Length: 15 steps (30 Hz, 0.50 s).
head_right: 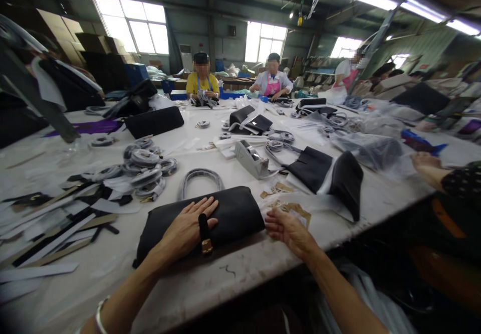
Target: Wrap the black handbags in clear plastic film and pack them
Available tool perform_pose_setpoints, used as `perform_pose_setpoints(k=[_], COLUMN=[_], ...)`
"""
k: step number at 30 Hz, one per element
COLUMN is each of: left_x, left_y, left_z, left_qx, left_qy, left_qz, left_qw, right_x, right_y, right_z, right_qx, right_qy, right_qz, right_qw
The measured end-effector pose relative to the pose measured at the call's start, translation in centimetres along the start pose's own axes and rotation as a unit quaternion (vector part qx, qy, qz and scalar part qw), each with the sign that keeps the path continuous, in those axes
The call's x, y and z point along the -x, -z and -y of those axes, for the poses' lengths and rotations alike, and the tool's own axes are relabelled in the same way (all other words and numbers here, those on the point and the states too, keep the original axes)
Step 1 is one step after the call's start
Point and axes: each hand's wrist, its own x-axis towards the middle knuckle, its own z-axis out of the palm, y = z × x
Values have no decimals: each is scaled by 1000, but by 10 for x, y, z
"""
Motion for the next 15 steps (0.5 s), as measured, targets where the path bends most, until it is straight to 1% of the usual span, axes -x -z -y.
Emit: perform_pose_setpoints(k=[1, 3, 5, 7, 11, 15], left_x=[0, 0, 0, 0, 1, 0], left_y=[0, 0, 0, 0, 1, 1], left_z=[0, 1, 1, 0, -1, -1], left_qx=[0, 0, -1, -5, -9, -7], left_qy=[0, -1, -1, 3, 8, 4], left_qz=[0, 0, 1, 1, -1, 5], left_qw=[1000, 1000, 1000, 1000, 1000, 1000], right_x=[0, -6, -14, -24, -35, -34], right_y=[-7, -20, -30, -34, -29, -17], right_z=[-4, -6, -5, -4, -7, -1], right_qx=[-1, -10, -20, -47, -105, -138], right_qy=[21, 78, 122, 155, 193, 200], right_qz=[18, 21, -7, -44, -83, -91], right_qw=[1000, 997, 992, 986, 972, 966])
